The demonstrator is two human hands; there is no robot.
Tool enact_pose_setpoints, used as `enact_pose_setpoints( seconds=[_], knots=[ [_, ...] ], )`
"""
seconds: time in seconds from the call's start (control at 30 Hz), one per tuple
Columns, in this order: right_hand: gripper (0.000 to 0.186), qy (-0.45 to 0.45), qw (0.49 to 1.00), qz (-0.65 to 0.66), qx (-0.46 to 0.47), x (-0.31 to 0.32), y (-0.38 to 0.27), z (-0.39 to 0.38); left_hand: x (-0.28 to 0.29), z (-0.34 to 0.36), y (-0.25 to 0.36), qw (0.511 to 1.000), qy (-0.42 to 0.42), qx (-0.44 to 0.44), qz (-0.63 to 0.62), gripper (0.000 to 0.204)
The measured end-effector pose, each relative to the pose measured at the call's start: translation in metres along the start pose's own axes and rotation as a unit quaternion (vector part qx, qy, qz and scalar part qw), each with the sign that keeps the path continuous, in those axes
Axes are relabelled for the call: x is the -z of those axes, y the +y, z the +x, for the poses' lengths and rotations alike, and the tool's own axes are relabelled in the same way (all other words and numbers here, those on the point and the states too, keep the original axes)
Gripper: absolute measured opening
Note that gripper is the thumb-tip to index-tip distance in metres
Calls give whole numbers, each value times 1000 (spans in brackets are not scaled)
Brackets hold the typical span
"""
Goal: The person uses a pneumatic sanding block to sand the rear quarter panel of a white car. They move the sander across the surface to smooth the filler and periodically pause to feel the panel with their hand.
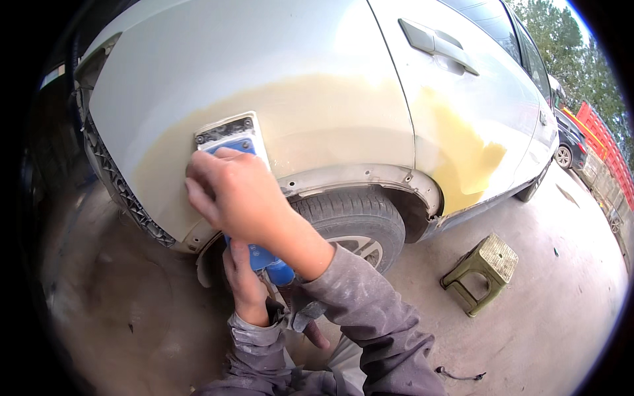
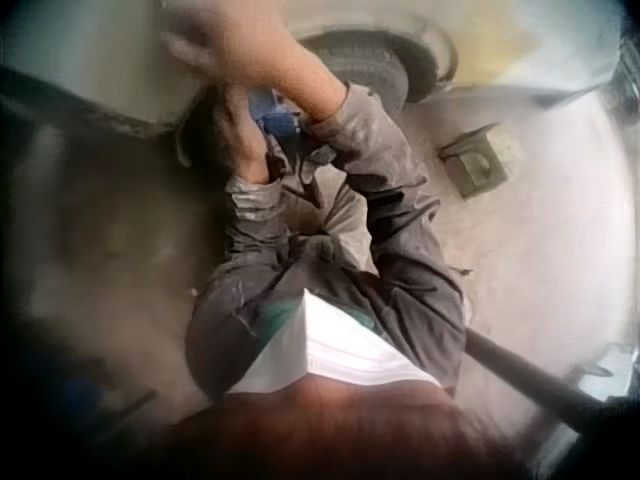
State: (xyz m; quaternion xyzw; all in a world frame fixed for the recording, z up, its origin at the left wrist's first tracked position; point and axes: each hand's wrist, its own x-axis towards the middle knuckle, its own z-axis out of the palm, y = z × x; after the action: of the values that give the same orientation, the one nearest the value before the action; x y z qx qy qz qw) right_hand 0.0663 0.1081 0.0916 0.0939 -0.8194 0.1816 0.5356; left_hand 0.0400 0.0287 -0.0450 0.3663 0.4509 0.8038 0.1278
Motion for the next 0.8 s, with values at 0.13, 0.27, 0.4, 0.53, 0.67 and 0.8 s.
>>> enact_pose_setpoints(
  seconds=[0.13,0.27,0.4,0.53,0.67,0.8],
  knots=[
    [13,-26,998,-7,61,-51,-5,-7,19,-8,-12,996,84,-38,-8,58],
    [9,21,998,24,-50,31,11,-18,-29,2,-7,999,-20,-7,46,61],
    [18,228,957,93,-152,122,54,-67,-103,24,-3,943,-199,-13,268,74],
    [19,370,916,59,-142,135,92,-118,-118,32,-21,916,-252,-39,311,72],
    [13,315,941,65,-101,56,51,-107,-34,28,-28,939,-201,-85,267,61],
    [4,141,983,121,6,-47,16,-80,83,5,-29,967,-61,-112,221,69]
  ],
)
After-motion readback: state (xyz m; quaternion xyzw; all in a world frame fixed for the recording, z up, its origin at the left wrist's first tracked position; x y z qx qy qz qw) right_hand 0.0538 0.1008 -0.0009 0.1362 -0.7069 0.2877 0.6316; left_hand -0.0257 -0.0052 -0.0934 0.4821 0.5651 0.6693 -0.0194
